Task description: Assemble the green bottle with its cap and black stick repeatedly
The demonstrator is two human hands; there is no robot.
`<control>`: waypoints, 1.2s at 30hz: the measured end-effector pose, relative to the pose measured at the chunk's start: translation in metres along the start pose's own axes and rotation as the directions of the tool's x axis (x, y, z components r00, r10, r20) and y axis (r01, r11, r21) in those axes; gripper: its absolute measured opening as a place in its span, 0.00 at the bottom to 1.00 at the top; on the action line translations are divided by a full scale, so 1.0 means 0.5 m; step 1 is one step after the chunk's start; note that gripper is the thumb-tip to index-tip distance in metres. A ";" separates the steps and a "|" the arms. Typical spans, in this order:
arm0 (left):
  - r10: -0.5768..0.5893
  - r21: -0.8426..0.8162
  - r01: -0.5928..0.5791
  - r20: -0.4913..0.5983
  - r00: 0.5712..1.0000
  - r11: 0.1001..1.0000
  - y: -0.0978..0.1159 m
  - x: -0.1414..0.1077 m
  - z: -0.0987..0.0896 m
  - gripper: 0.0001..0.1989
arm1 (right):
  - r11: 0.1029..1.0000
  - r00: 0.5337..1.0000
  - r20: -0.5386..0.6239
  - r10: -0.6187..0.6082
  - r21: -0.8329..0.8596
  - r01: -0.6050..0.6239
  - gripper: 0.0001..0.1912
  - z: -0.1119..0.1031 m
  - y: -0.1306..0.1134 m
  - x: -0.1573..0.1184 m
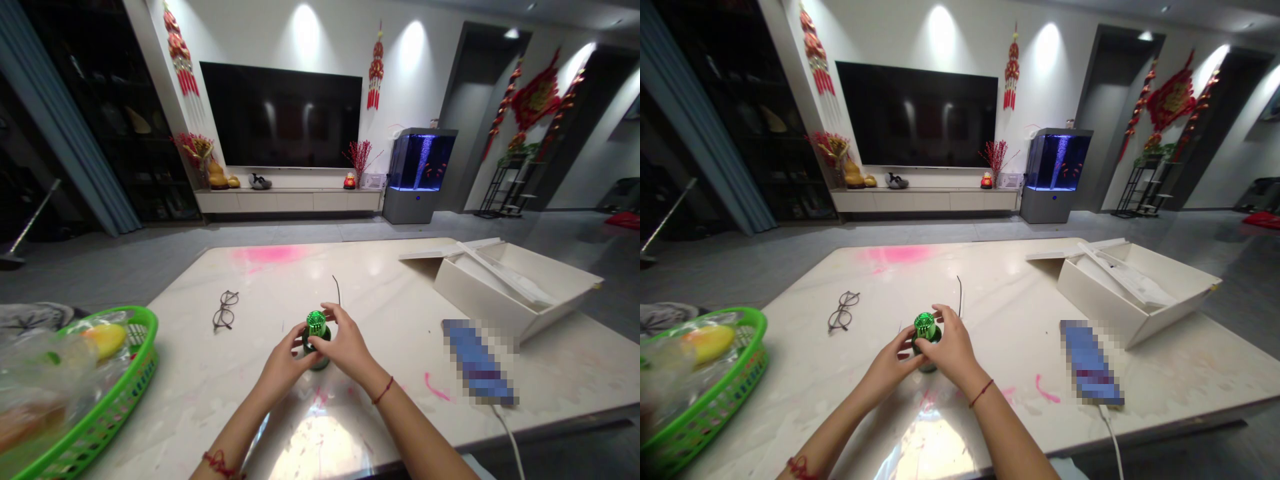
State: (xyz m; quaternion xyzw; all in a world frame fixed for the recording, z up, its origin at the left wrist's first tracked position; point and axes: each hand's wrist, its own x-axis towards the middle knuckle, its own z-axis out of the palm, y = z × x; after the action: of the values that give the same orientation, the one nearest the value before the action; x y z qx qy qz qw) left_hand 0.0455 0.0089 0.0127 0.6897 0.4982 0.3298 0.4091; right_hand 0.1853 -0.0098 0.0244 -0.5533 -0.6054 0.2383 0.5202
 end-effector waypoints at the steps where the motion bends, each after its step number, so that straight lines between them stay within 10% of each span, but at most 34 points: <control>1: -0.001 0.001 0.001 0.002 1.000 1.000 0.000 0.000 0.000 0.32 | 1.000 1.000 -0.001 -0.003 -0.005 0.003 0.29 -0.002 0.001 0.000; 36: 0.052 -0.001 -0.052 -0.003 0.999 0.999 -0.015 0.006 0.002 0.28 | 1.000 0.998 0.062 -0.003 0.022 0.002 0.20 0.011 0.001 -0.002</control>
State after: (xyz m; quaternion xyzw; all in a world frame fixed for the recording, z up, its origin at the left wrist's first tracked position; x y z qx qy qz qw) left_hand 0.0439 0.0126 0.0059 0.7015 0.4807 0.3418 0.4000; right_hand 0.1805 -0.0091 0.0218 -0.5393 -0.6193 0.2613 0.5072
